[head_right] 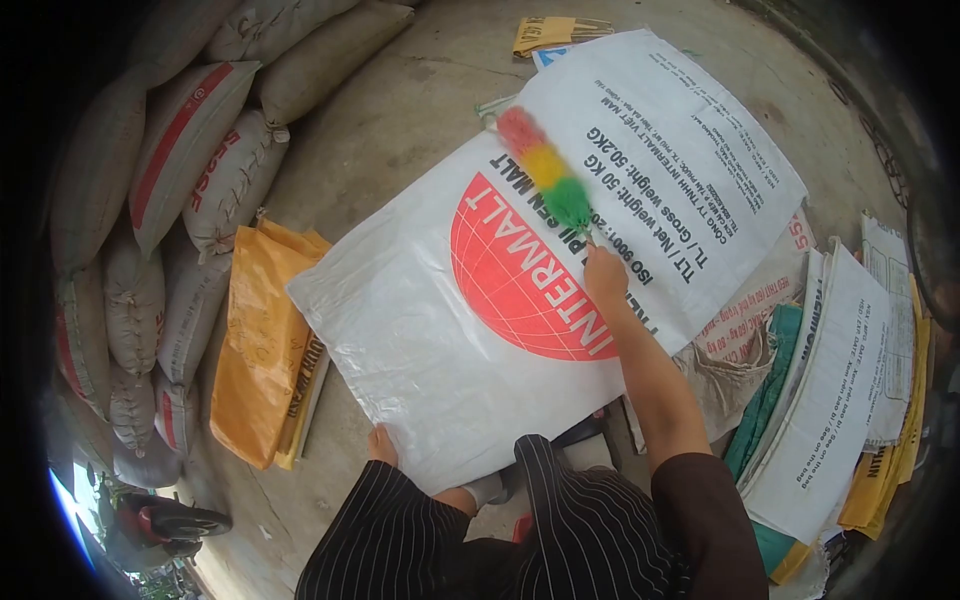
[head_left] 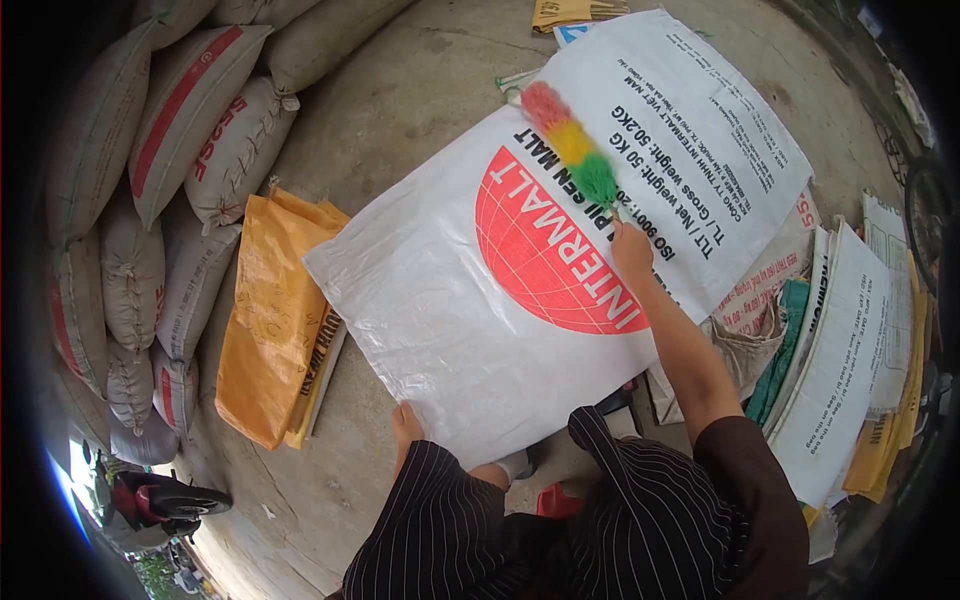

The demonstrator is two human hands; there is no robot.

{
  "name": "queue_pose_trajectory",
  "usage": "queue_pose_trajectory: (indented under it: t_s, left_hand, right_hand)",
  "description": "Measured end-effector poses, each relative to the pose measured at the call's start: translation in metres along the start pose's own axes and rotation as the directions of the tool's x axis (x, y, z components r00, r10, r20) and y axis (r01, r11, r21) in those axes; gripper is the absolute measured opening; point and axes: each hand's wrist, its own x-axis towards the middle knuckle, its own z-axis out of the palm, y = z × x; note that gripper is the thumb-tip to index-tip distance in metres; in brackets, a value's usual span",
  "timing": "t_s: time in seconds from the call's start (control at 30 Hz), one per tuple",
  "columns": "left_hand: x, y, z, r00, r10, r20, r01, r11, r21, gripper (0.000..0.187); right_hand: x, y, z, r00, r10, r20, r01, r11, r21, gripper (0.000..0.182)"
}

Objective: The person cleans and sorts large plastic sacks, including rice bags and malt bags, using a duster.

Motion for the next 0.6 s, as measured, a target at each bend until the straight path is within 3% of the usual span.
queue_pose_trajectory:
  t_s: [0.03,0.1,0.13,0.17,0.2,0.23,0.27,0.3,0.33,0.37,0.43,0.47,0.5,0.57,0.6]
  left_hand:
    - [0.007,-0.017,0.000,1.000,-0.006,-0.024,0.005,1.000,-0.021,0.040]
    - [0.018,-0.038,-0.002,1.000,0.008,0.006,-0.008,1.000,0.018,0.040]
    - [0.020,-0.038,-0.002,0.999,0.011,0.035,-0.013,0.998,0.055,0.040]
    - [0.023,-0.038,-0.003,0.999,0.016,0.035,-0.018,0.998,0.056,0.040]
    - [0.024,-0.031,-0.008,0.998,0.045,0.051,-0.049,0.996,0.071,0.041]
    - [0.026,-0.018,-0.013,0.995,0.078,0.069,-0.084,0.993,0.087,0.042]
    - [0.029,-0.003,-0.015,0.993,0.092,0.074,-0.098,0.991,0.091,0.042]
    - [0.032,0.015,-0.014,0.994,-0.078,0.072,0.089,0.983,-0.163,0.043]
    - [0.034,0.034,-0.013,0.963,-0.243,0.115,0.269,0.875,-0.404,0.044]
    - [0.039,0.047,-0.013,0.964,-0.240,0.116,0.267,0.874,-0.406,0.044]
    - [0.045,0.064,-0.017,0.806,-0.391,0.445,0.555,0.759,-0.339,0.048]
    - [0.044,0.070,-0.019,0.804,-0.395,0.445,0.559,0.758,-0.337,0.048]
    - [0.045,0.078,-0.021,0.845,-0.334,0.418,0.481,0.817,-0.318,0.048]
    - [0.041,0.104,-0.026,0.876,-0.264,0.403,0.395,0.872,-0.289,0.049]
    - [0.034,0.124,-0.030,0.932,-0.141,0.334,0.245,0.923,-0.295,0.047]
  right_hand:
    - [-0.004,0.000,-0.003,1.000,0.006,-0.003,-0.006,1.000,0.004,0.033]
    - [-0.015,-0.002,-0.021,0.961,-0.253,0.106,0.259,0.965,-0.038,0.032]
    - [-0.021,0.001,-0.028,0.962,-0.253,0.101,0.258,0.965,-0.038,0.032]
    - [-0.029,0.007,-0.035,0.820,-0.499,0.281,0.509,0.860,0.042,0.031]
    - [-0.035,0.015,-0.041,0.587,-0.691,0.422,0.699,0.696,0.166,0.030]
    - [-0.038,0.023,-0.045,0.597,-0.686,0.415,0.692,0.702,0.165,0.030]
    - [-0.038,0.032,-0.050,0.477,-0.714,0.513,0.754,0.632,0.178,0.029]
    - [-0.036,0.040,-0.054,0.346,-0.721,0.600,0.808,0.555,0.201,0.028]
    - [-0.031,0.047,-0.058,0.354,-0.721,0.595,0.807,0.557,0.195,0.028]
    - [-0.022,0.054,-0.063,0.498,-0.678,0.541,0.773,0.630,0.078,0.028]
    - [-0.006,0.070,-0.068,0.789,-0.519,0.328,0.579,0.807,-0.115,0.029]
    - [0.001,0.078,-0.066,0.908,-0.384,0.167,0.410,0.897,-0.168,0.030]
    - [0.007,0.086,-0.063,0.910,-0.380,0.167,0.406,0.898,-0.169,0.030]
    - [0.012,0.099,-0.059,0.996,-0.075,-0.057,0.072,0.996,-0.044,0.029]
    - [0.006,0.100,-0.060,0.996,-0.069,-0.063,0.066,0.997,-0.049,0.029]
